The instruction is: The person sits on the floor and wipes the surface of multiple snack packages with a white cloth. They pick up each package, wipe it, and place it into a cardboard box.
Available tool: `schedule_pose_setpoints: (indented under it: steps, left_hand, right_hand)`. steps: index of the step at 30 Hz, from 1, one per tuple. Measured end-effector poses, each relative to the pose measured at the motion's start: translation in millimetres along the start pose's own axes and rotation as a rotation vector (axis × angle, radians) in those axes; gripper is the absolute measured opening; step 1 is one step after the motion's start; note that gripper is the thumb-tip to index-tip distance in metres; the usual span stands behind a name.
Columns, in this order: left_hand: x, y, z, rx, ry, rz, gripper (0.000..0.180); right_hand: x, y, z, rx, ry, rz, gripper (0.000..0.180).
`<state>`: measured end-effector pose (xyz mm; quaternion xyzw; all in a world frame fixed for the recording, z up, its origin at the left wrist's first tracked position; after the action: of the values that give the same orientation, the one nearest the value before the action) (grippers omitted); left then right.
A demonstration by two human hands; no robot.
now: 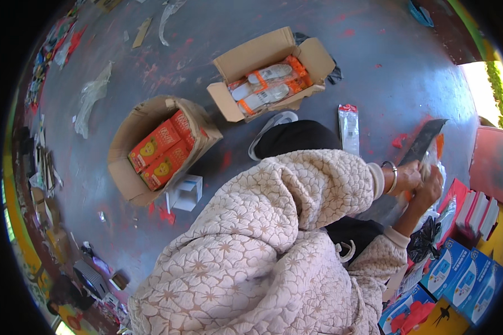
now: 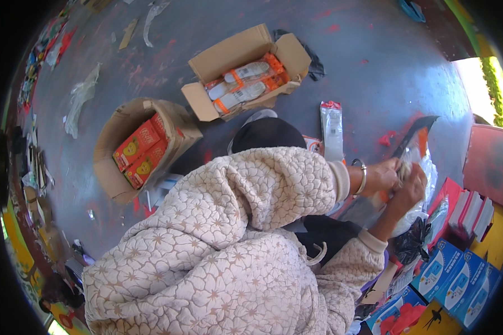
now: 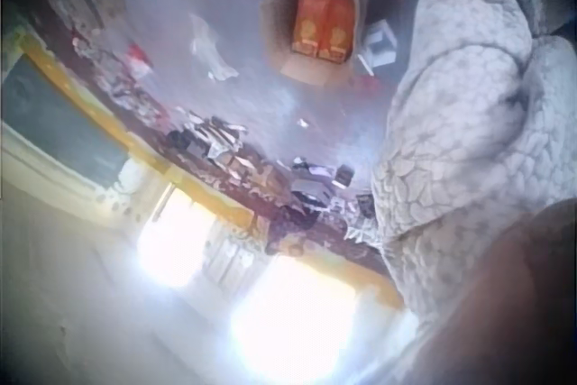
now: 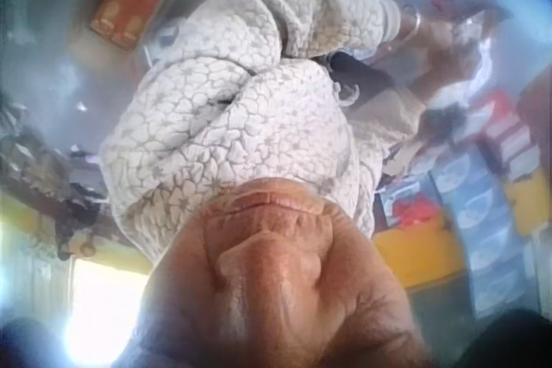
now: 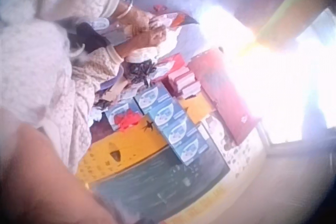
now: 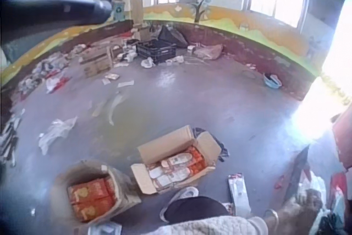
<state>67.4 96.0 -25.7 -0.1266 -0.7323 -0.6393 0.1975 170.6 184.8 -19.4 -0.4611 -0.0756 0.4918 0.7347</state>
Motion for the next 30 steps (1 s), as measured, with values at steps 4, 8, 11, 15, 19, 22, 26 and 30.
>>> schedule_pose_setpoints:
  steps: [4,8,11,15,19,22,26,30]
  left_hand:
    - [-10,-27,30,-0.045,-0.114,-0.065,0.027]
    - [22,-15,9,-0.153,-0.161,-0.575,0.051]
    - [44,-38,-18,-0.002,-0.122,-0.499,0.05]
    - [45,-74,7,0.076,-0.015,-0.407,0.031]
    - [77,-32,-15,0.092,-0.028,-0.094,0.03]
    - [69,-37,-22,-0.042,-0.156,-0.043,0.062]
    - [53,-13,-36,-0.188,-0.344,0.105,0.068]
    - [44,-14,-52,-0.24,-0.431,0.273,0.068]
  right_hand:
    - [-3,21,4,-0.15,0.379,0.473,0.03]
    - [-60,1,-3,-0.116,0.0,0.077,0.025]
    - [-82,6,-14,-0.21,-0.083,-0.029,0.021]
    - [-113,-7,-19,-0.312,0.011,0.223,0.012]
    - [-61,-40,-13,-0.147,0.57,0.745,0.016]
    - [-43,-56,-7,0.171,0.666,0.77,0.015]
    - [-64,-34,0,0.225,0.089,0.258,0.008]
    - [-51,-17,8,0.276,-0.111,-0.084,0.01]
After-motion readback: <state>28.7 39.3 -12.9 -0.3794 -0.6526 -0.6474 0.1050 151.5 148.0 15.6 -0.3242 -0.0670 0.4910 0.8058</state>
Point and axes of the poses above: each hand's wrist, its own z-axis towards the middle knuckle, its own y-axis out of the palm, x = y × z, the point moved 1 cm from there along z, towards the middle knuckle, and after that the axes turned 8 degrees about -z, right-handed, at the moved point
